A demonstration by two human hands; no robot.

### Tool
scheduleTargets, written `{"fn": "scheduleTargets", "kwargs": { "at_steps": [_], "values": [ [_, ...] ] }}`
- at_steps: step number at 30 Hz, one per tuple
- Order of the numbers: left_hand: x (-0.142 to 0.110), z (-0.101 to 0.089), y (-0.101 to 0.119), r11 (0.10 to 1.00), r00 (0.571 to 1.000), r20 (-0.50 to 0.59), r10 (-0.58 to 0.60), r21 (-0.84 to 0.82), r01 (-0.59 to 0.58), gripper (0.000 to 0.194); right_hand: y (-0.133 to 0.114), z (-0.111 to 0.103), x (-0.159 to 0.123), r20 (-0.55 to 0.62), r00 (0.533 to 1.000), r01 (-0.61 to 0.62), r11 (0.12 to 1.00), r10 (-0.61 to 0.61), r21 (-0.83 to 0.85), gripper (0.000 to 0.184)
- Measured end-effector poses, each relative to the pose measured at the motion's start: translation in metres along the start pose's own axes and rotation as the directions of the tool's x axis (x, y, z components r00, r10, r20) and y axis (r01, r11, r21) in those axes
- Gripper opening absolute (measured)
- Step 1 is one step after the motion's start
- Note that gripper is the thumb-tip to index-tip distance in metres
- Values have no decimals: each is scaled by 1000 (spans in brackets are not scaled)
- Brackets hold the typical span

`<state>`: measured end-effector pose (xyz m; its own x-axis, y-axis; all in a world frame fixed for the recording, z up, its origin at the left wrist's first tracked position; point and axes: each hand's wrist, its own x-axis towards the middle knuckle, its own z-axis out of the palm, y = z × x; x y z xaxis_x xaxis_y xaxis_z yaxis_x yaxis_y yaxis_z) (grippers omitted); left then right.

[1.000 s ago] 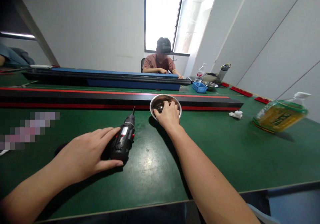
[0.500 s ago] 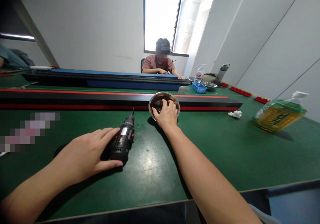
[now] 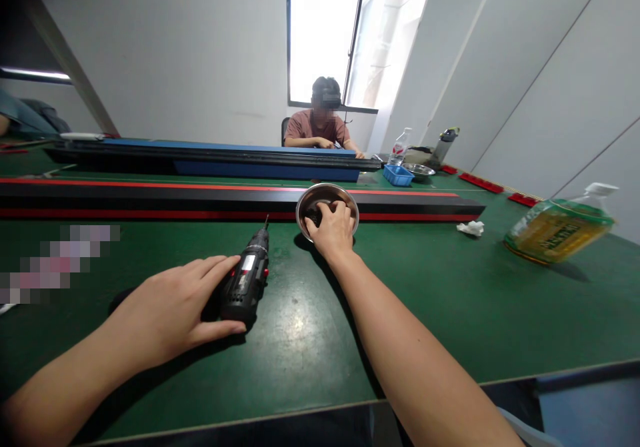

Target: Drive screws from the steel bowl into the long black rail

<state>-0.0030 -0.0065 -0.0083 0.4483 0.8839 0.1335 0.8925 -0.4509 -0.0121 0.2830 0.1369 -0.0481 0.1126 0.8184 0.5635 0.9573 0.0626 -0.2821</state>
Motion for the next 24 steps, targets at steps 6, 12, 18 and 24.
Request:
{"fn": "scheduleTargets", "kwargs": {
  "at_steps": [6, 12, 18, 24],
  "values": [
    [0, 1, -1, 1000, 1000, 3, 4, 7, -4, 95, 0, -1, 0, 15, 1000, 14, 1000, -15, 18, 37],
    [0, 2, -1, 1000, 1000, -11, 11, 5, -11, 95, -2, -4, -2, 22, 1000, -11, 999, 10, 44, 36],
    [-1, 1, -1, 1000, 1000, -19, 10, 10, -10, 94, -1, -1, -1, 13, 1000, -10, 999, 10, 50, 38],
    [0, 0, -1, 1000, 1000, -12, 9, -4, -9, 95, 1, -1, -1, 14, 1000, -6, 995, 5, 97, 32]
  ]
}}
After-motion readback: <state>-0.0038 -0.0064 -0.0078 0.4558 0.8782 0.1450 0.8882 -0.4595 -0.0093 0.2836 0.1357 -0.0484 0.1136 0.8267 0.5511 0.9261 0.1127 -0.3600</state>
